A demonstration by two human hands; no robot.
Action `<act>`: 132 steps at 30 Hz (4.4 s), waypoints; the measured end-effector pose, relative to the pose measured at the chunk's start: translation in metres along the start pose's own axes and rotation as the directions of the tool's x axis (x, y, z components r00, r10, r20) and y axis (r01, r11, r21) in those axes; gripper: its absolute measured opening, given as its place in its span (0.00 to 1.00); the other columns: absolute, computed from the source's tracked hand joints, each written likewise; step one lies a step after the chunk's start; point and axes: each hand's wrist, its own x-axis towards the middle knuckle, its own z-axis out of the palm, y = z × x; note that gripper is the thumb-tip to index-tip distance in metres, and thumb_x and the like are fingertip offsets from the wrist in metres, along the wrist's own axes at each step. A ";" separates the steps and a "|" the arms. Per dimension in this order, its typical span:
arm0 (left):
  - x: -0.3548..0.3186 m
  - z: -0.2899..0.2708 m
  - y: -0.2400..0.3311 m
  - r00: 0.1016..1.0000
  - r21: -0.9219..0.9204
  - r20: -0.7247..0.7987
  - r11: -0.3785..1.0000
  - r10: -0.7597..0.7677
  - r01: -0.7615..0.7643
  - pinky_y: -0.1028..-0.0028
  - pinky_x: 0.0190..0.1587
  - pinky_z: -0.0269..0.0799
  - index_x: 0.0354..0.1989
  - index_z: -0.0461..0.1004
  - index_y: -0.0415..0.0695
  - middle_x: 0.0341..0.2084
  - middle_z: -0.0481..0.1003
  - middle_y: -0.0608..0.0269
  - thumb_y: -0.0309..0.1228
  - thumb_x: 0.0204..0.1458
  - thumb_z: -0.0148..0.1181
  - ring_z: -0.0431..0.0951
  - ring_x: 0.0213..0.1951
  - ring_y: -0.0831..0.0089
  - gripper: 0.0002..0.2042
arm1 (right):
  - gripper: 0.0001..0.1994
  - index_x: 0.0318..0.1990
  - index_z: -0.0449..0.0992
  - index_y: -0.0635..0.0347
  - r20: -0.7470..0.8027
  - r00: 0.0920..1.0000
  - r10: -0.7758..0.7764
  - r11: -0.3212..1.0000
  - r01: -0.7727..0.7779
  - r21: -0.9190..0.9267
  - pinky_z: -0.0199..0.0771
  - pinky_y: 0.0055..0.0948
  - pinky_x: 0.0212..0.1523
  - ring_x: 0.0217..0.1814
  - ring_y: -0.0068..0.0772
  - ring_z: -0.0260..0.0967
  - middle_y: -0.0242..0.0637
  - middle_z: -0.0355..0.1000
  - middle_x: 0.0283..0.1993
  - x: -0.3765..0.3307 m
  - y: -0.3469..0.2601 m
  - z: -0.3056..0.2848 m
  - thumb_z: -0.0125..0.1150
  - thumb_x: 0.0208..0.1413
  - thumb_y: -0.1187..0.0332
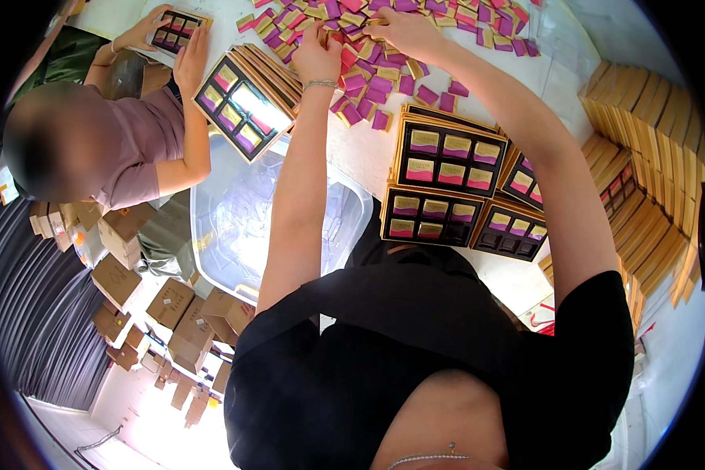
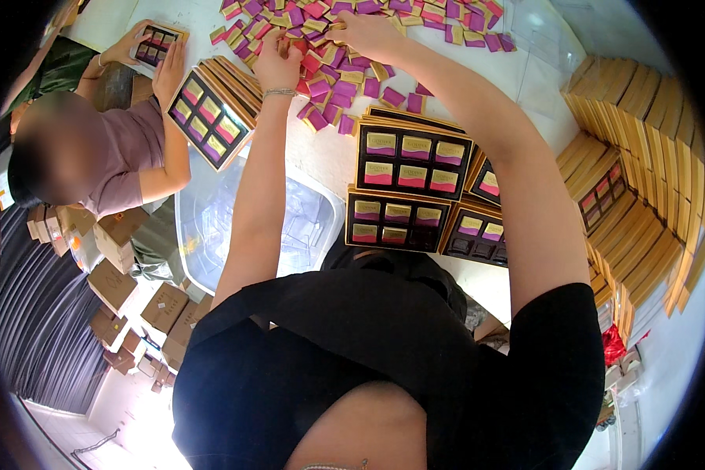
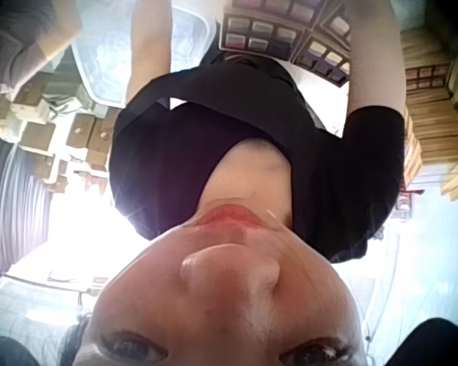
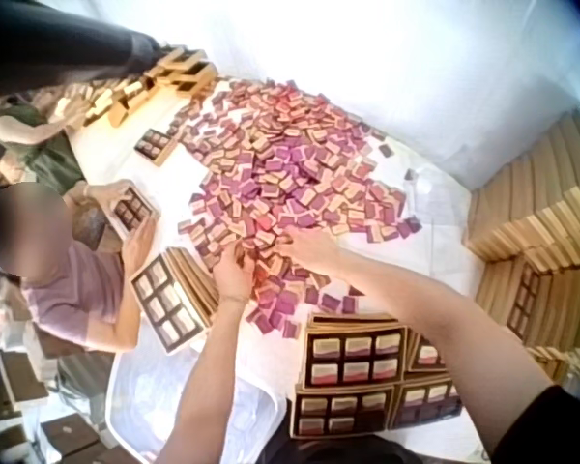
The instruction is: The person places small pink and yellow rectangular items into the compartments of a black tray with a gold frame. The person then places a clear plastic sheet over the filled tray and stacks it with other completed trays. The person repeats this process for multiple trays.
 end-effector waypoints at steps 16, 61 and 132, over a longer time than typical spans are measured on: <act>-0.046 -0.062 0.101 0.895 -0.761 0.441 0.501 -0.066 0.412 0.78 0.39 0.79 0.48 0.72 0.31 0.34 0.80 0.57 0.20 0.53 0.60 0.82 0.38 0.73 0.14 | 0.07 0.41 0.73 0.60 0.181 0.863 0.471 0.188 -0.299 0.936 0.71 0.25 0.28 0.32 0.24 0.72 0.33 0.74 0.32 -0.074 -0.002 -0.104 0.60 0.57 0.71; -0.308 -0.099 0.124 0.483 -0.111 0.428 0.575 0.764 -0.810 0.42 0.66 0.47 0.61 0.66 0.44 0.63 0.64 0.59 0.32 0.52 0.55 0.62 0.66 0.66 0.25 | 0.31 0.62 0.65 0.61 -0.249 0.803 0.541 0.841 -0.524 0.137 0.53 0.50 0.68 0.69 0.44 0.57 0.41 0.62 0.66 -0.387 -0.216 -0.085 0.65 0.49 0.63; -0.382 -0.010 0.192 0.337 -0.052 0.415 0.391 0.845 -0.919 0.43 0.64 0.50 0.54 0.73 0.45 0.57 0.71 0.63 0.31 0.52 0.52 0.68 0.61 0.69 0.19 | 0.22 0.53 0.72 0.63 -0.328 0.853 0.406 0.914 -0.379 0.146 0.62 0.45 0.63 0.63 0.40 0.64 0.40 0.69 0.58 -0.499 -0.173 -0.072 0.65 0.48 0.70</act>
